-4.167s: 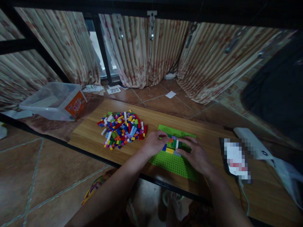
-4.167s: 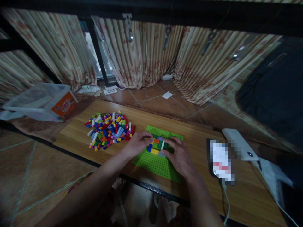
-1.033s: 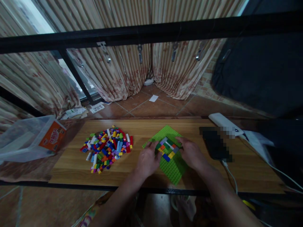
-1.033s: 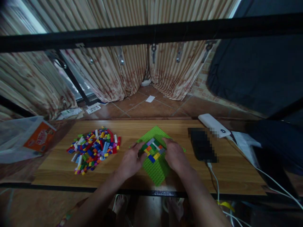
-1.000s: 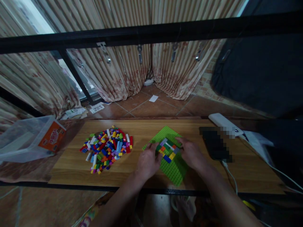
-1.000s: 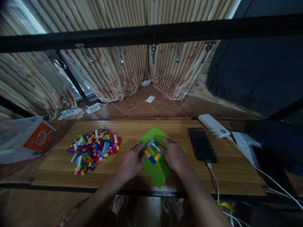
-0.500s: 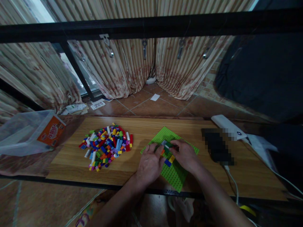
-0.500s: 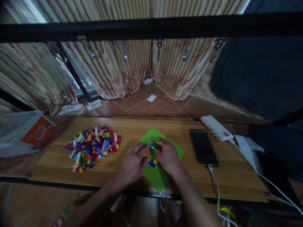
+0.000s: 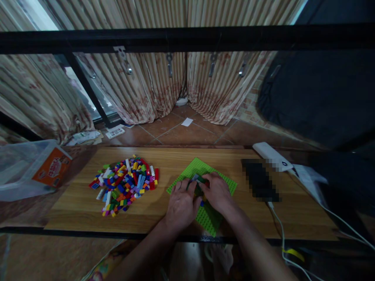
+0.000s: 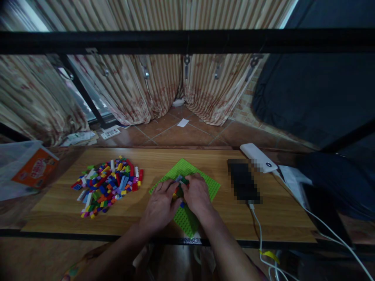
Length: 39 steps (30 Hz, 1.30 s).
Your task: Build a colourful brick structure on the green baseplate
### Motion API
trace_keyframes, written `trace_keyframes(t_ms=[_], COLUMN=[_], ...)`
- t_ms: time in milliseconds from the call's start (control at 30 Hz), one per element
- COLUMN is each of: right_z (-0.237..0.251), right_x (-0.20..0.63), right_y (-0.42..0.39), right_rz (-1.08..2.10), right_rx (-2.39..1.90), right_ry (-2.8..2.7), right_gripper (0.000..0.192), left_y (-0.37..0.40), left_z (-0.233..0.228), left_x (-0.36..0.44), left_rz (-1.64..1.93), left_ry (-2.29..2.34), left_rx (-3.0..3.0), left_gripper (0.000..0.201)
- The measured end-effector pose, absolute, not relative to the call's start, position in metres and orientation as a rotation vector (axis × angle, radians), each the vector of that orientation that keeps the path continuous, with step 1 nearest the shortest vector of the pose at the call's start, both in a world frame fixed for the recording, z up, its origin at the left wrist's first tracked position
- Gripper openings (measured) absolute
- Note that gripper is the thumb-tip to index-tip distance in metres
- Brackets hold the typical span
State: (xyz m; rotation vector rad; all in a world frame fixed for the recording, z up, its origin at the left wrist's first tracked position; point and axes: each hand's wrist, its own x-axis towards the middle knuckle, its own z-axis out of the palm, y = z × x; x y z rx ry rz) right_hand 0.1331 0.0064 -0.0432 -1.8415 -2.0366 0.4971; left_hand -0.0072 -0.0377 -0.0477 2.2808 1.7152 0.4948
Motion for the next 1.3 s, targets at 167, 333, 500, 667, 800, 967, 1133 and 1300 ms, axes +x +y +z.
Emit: trace_keyframes(t_ms=[167,333,500,667,800,967,1133,1300], right_z=[-0.041,-0.042,-0.043,-0.045,-0.046,-0.051,-0.055,-0.058], right_x=[0.127,0.124,0.125,0.128,0.130,0.129,0.128,0.131], right_y=[0.006,0.006,0.005,0.009,0.012,0.014,0.016,0.017], right_rz=[0.508,0.497,0.502,0.585,0.667,0.655,0.643,0.689], right_rx=[-1.836,-1.805,-1.747,-1.729,-1.738,-1.740,-1.747,-1.697], right_ry=[-2.032,-2.058,-2.078,-2.041,-1.968,-1.970,-1.970,-1.954], right_gripper=[0.024,0.022,0.023,0.027,0.028,0.027,0.026,0.027], left_y=[-0.031,-0.025,-0.027,-0.030,-0.030,-0.029,-0.031,-0.033], left_z=[-0.049,-0.050,-0.049,-0.050,-0.050,-0.051,-0.054,-0.058], left_x=[-0.016,-0.027,-0.027,-0.028,-0.031,-0.033,-0.032,-0.032], left_rz=[0.532,0.561,0.548,0.554,0.567,0.571,0.560,0.543], left_ry=[1.705,1.627,1.648,1.631,1.604,1.595,1.612,1.614], left_rx=[2.284,2.304,2.303,2.309,2.294,2.290,2.301,2.346], left_gripper=[0.041,0.040,0.039,0.035,0.032,0.030,0.029,0.032])
